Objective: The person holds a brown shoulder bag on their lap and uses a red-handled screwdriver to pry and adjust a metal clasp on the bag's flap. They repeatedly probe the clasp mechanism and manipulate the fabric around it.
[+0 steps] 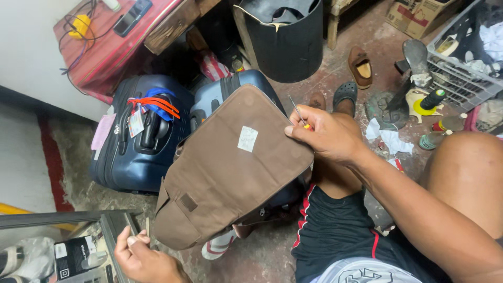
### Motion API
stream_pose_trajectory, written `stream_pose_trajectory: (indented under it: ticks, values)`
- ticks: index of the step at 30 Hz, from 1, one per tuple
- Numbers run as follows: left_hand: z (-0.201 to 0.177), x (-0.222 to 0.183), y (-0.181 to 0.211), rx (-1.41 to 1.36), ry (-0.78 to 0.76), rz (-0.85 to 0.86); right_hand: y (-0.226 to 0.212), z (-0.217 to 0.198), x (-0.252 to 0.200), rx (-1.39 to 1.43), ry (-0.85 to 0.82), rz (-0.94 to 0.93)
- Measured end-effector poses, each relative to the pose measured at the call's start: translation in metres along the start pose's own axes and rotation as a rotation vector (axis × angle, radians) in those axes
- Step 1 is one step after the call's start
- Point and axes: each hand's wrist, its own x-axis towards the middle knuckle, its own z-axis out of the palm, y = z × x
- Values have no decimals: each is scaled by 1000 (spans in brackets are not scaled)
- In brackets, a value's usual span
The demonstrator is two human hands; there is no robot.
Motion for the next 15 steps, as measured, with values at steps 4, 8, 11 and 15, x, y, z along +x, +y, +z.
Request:
stream_pose_trajectory:
  ticks: [4,8,11,15]
  values:
    - [-4,10,-46,-368,-42,-582,-24,11,1,183,-35,90]
    - [3,-7,-81,-593,-204,-793,-56,34,-1,144,-77,92]
    - [2,-20,-89,-607,-237,-793,-88,58,2,119,-178,-18]
    - [6,-23,-76,-562,-245,-789,-134,83,4,-12,-244,-87]
